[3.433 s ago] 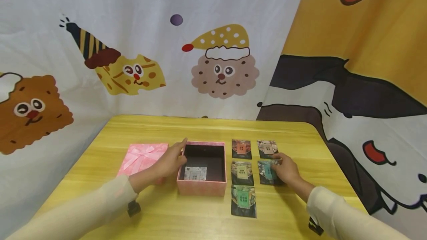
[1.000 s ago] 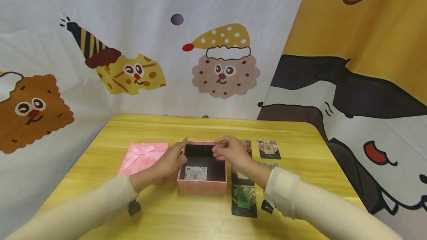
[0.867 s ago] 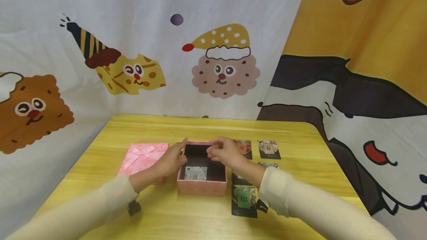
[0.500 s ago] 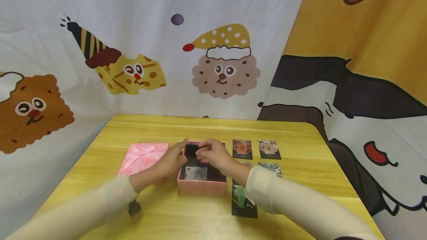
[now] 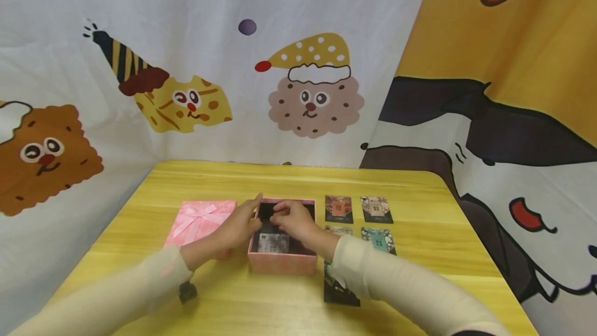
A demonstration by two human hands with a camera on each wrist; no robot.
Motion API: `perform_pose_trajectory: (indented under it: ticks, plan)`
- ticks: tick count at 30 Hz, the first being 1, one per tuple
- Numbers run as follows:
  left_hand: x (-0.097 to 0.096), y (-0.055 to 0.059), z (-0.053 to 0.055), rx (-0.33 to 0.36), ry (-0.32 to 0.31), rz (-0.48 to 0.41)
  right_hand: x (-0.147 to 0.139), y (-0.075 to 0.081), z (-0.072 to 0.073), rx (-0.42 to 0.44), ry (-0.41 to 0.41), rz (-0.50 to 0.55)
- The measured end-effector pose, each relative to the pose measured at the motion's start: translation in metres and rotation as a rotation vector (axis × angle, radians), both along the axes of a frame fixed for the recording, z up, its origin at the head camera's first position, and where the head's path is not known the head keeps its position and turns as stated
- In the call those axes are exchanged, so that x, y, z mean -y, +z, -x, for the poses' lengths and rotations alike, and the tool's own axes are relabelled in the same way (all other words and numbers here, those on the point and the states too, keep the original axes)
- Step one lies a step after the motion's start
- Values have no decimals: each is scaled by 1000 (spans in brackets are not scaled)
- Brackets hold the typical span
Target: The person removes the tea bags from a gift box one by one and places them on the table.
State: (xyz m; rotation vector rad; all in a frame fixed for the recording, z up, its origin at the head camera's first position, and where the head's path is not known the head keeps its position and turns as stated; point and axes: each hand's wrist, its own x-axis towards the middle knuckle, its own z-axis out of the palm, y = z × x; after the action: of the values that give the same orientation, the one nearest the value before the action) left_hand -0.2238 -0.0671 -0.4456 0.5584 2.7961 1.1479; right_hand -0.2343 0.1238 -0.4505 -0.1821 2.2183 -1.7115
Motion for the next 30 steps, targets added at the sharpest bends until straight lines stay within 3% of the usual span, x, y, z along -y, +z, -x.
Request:
perform_pose_trajectory:
  ticks: [7, 14, 20, 24, 30]
  plan:
    - [2, 0, -2, 6, 0, -9, 3, -6, -2, -143, -7, -199]
    - [2, 0, -2, 14, -7, 1, 4, -7, -3, -132, 96, -343]
    - [2, 0, -2, 3, -6, 4, 3, -5, -5, -73, 168, -378]
    - [1, 0, -2, -10, -4, -5, 1, -4, -5, -90, 207, -395]
    - [2, 0, -2, -5, -2, -7, -1, -5, -5, -138, 349, -403]
